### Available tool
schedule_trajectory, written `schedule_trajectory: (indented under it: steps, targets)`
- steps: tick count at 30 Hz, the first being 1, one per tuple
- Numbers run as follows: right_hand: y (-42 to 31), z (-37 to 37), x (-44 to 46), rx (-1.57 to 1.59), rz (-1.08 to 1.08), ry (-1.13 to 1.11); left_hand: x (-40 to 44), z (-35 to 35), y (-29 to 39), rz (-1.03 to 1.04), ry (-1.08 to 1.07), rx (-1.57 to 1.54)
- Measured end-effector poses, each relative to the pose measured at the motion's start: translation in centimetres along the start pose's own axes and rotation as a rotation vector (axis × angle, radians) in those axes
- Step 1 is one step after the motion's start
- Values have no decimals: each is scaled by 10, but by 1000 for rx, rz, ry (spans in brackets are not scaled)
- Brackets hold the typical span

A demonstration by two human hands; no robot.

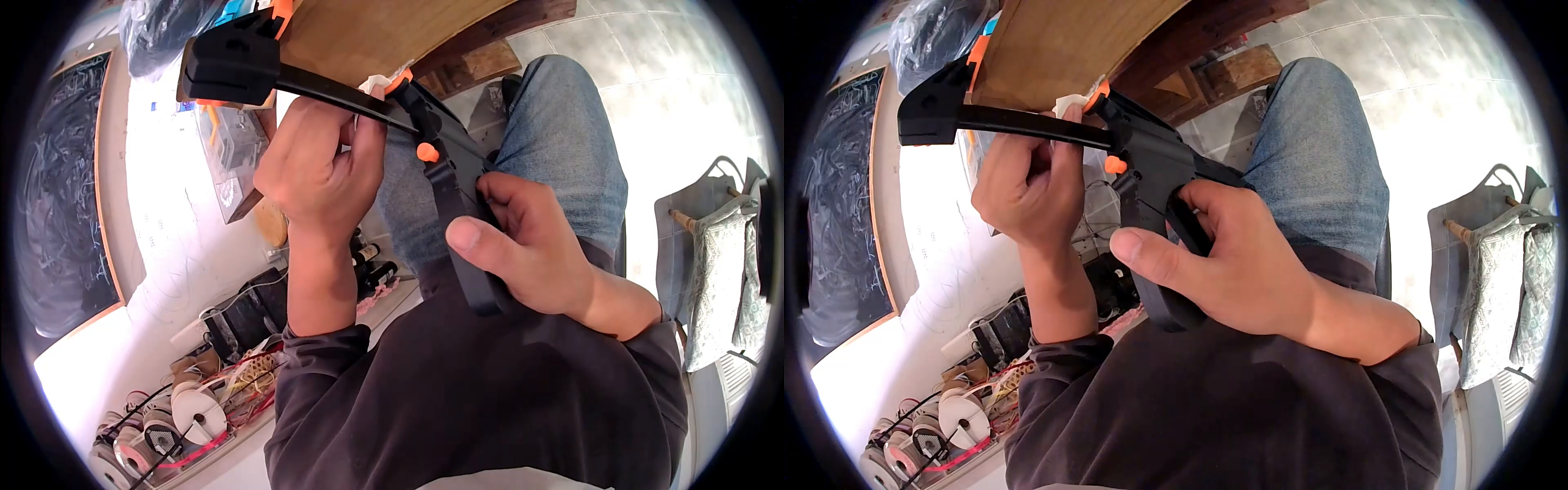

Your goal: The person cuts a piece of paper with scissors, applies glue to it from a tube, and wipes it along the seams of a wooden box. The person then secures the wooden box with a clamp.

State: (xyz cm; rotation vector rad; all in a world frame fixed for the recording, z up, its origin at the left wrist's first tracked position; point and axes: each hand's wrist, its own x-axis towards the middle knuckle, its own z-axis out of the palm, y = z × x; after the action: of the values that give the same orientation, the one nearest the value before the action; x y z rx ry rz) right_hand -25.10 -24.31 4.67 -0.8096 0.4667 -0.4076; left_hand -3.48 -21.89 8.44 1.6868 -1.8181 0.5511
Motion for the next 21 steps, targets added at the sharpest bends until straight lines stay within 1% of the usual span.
schedule_trajectory:
  steps: [8, 11, 13, 17, 20, 21]
  targets:
    - [-2, 0, 0, 10, 10, -3, -10, -6, -2, 2, 6, 30]
    - [0, 0, 0, -5, 5, 3, -14, -9, -2, -53, 9, 10]
    - [-1, 1, -1, 40, -8, 4, -15, -9, -6, -117, 57, -178]
    - [0, 1, 0, 27, -3, -1, -7, 3, -8, -60, 39, -200]
    - [1, 2, 0, 82, -5, 4, -1, 9, -5, -17, 32, -219]
    - [1, 1, 0, 49, -7, 8, 1, 10, -3, -14, 20, -158]
